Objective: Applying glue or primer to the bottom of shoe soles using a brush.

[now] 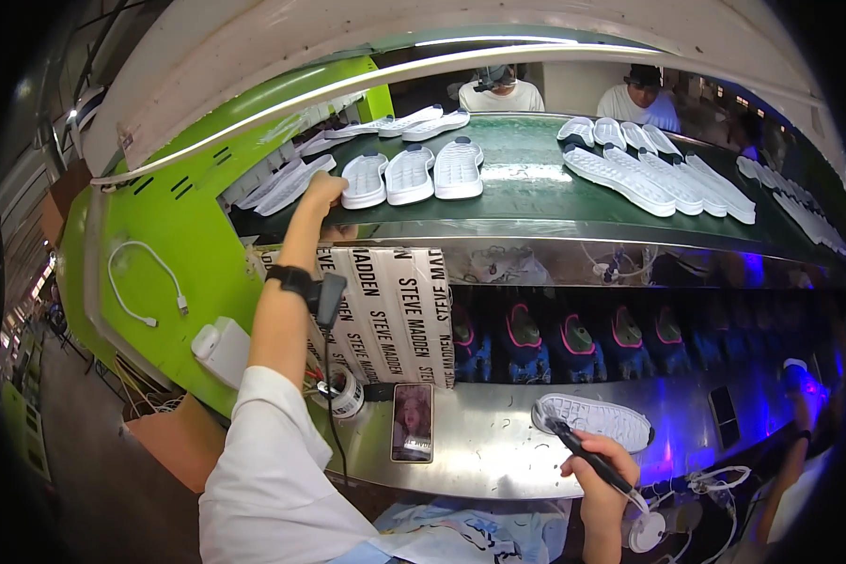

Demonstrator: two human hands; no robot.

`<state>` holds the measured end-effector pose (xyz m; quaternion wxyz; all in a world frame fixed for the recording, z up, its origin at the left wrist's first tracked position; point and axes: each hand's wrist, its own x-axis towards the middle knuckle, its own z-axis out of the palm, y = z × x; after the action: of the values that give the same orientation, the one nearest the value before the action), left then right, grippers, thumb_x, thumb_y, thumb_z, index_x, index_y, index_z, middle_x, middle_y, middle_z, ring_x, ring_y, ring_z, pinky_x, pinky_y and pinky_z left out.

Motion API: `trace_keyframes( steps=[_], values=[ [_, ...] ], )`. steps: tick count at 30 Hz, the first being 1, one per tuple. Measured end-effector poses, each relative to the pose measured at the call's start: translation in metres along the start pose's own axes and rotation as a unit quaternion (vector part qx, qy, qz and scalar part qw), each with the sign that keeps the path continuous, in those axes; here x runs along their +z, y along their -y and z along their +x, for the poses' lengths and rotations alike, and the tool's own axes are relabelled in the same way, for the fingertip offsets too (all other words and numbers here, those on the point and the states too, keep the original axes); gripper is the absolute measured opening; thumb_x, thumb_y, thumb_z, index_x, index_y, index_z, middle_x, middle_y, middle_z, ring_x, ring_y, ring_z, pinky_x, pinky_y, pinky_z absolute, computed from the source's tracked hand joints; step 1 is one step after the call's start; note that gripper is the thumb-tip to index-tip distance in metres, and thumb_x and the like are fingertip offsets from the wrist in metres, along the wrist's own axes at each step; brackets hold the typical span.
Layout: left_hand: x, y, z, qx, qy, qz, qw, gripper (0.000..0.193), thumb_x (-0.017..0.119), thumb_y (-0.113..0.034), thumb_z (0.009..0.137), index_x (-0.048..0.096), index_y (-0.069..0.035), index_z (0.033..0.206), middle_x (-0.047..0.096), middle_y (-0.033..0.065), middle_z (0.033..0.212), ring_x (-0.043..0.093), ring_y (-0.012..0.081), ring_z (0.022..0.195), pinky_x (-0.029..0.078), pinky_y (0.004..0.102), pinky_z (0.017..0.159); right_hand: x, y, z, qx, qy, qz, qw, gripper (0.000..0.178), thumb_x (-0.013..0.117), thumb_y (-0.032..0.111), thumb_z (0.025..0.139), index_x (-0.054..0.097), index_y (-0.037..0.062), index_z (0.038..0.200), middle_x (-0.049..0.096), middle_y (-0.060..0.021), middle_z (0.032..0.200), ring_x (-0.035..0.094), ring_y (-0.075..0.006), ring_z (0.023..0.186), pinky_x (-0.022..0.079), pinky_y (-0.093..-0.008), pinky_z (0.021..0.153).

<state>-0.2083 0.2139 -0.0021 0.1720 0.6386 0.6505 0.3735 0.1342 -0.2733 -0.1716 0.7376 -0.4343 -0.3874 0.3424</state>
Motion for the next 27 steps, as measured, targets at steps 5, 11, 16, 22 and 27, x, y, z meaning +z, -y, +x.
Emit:
trace_keyframes(
  steps=[5, 11, 16, 22, 27],
  values=[
    [0.007, -0.015, -0.158, 0.071, 0.006, -0.412, 0.908, 0.046, 0.059, -0.01, 0.081, 0.045, 0.008, 0.121, 0.059, 0.0145, 0.108, 0.06, 0.0208, 0.091, 0.05, 0.0324, 0.077, -0.024, -0.006, -0.004, 0.032, -0.123, 0.039, 0.991, 0.025, 0.058, -0.004, 0.072, 0.058, -0.0061, 0.097, 0.064, -0.0209, 0.095, 0.059, -0.0178, 0.064, 0.047, -0.0261, 0.061],
    [0.1, 0.059, -0.344, -0.106, 0.446, -0.763, 0.456, 0.069, 0.052, -0.027, 0.075, 0.036, 0.003, 0.135, 0.054, 0.0245, 0.12, 0.062, 0.038, 0.096, 0.055, 0.0476, 0.075, 0.008, -0.003, -0.006, 0.145, 0.092, 0.041, 0.984, 0.019, 0.065, 0.0, 0.074, 0.063, -0.0049, 0.093, 0.067, -0.0168, 0.094, 0.062, -0.0182, 0.075, 0.049, -0.0272, 0.068],
    [0.181, 0.083, -0.438, -0.249, 0.556, -0.741, 0.282, 0.079, 0.036, -0.06, 0.089, 0.023, -0.004, 0.143, 0.043, 0.0295, 0.131, 0.051, 0.0452, 0.113, 0.045, 0.0532, 0.093, 0.043, -0.036, 0.031, -0.1, 0.047, -0.252, 0.961, 0.021, 0.07, 0.003, 0.074, 0.067, 0.0017, 0.095, 0.068, -0.0102, 0.09, 0.063, -0.019, 0.078, 0.049, -0.0291, 0.073],
    [0.213, 0.072, -0.446, -0.277, 0.467, -0.784, 0.302, 0.068, 0.031, -0.053, 0.093, 0.036, 0.001, 0.134, 0.051, 0.0238, 0.123, 0.056, 0.0378, 0.107, 0.047, 0.0466, 0.093, 0.04, -0.046, -0.011, -0.051, 0.164, -0.198, 0.965, 0.024, 0.07, 0.002, 0.071, 0.068, 0.0022, 0.095, 0.067, -0.0113, 0.088, 0.06, -0.0233, 0.076, 0.048, -0.0311, 0.069],
    [0.218, 0.047, -0.43, -0.333, 0.483, -0.771, 0.248, 0.07, 0.032, -0.057, 0.09, 0.036, -0.002, 0.133, 0.057, 0.0228, 0.108, 0.059, 0.0406, 0.093, 0.056, 0.0507, 0.067, 0.047, -0.04, -0.03, -0.08, 0.317, -0.288, 0.9, 0.028, 0.066, 0.002, 0.074, 0.068, 0.0087, 0.101, 0.067, -0.0127, 0.103, 0.067, -0.0254, 0.084, 0.053, -0.0323, 0.072]
  ],
)
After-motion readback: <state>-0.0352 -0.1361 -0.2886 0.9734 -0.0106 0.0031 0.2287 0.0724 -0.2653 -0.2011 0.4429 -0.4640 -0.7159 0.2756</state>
